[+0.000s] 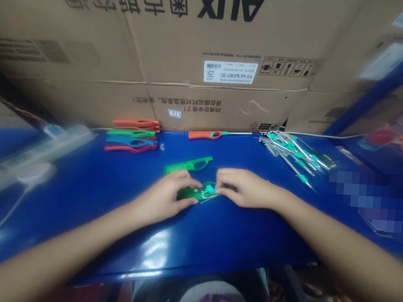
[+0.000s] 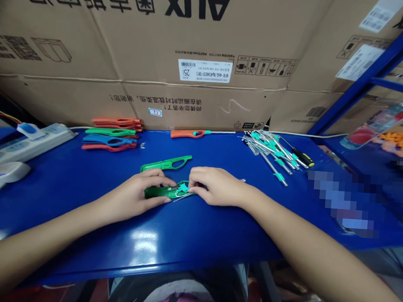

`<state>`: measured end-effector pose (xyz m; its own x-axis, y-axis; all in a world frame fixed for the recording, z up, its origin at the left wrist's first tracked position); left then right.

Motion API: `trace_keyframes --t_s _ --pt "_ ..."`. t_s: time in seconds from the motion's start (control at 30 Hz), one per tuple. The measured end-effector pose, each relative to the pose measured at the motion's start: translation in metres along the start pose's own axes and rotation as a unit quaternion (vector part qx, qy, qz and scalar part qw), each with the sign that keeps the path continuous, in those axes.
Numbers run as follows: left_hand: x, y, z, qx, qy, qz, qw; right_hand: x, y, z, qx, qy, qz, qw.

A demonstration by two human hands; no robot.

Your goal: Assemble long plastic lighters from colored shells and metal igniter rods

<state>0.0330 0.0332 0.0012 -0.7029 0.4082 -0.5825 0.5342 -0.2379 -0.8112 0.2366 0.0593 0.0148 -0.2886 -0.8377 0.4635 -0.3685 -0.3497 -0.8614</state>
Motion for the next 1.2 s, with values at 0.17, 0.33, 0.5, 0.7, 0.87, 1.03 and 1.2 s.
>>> trace_keyframes --t_s 0.17,0.33,0.5,0.7,0.87,1.03,1.2 --pt "0.001 0.0 -0.001 0.005 -0.011 0.007 1.0 0.001 0.002 -0.001 -0.01 -0.013 0.006 1.0" --pt "0.004 0.0 -0.002 0.0 -0.006 0.028 1.0 0.003 0.004 -0.001 -0.018 -0.043 0.033 0.998" --pt "0.005 0.0 -0.002 -0.005 -0.002 0.041 0.999 0.005 0.004 -0.001 -0.017 -0.074 0.087 0.993" --pt "0.005 0.0 -0.002 0.0 -0.013 0.047 0.999 0.005 0.004 -0.001 -0.011 -0.08 0.118 0.99" --pt "0.004 0.002 -0.002 -0.002 -0.008 0.048 0.999 0.006 0.004 0.0 0.009 -0.078 0.135 0.988" --pt "0.003 0.002 -0.001 -0.006 0.015 0.017 1.0 0.011 0.003 0.0 0.038 -0.094 0.186 0.977" --pt "-0.008 0.002 0.005 0.011 0.102 -0.145 0.984 0.012 0.002 0.0 0.046 -0.077 0.195 0.977"
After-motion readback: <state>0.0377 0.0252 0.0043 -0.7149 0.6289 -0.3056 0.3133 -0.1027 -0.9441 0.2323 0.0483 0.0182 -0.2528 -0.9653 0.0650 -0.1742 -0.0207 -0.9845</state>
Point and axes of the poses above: each hand's wrist, its own z-axis away from the middle knuckle, its own y-axis out of the palm, x = y × z, the point moved 4 cm from there along -z, towards the middle knuckle, and after that the axes turned 10 degrees about -y, right-handed, at the moved point
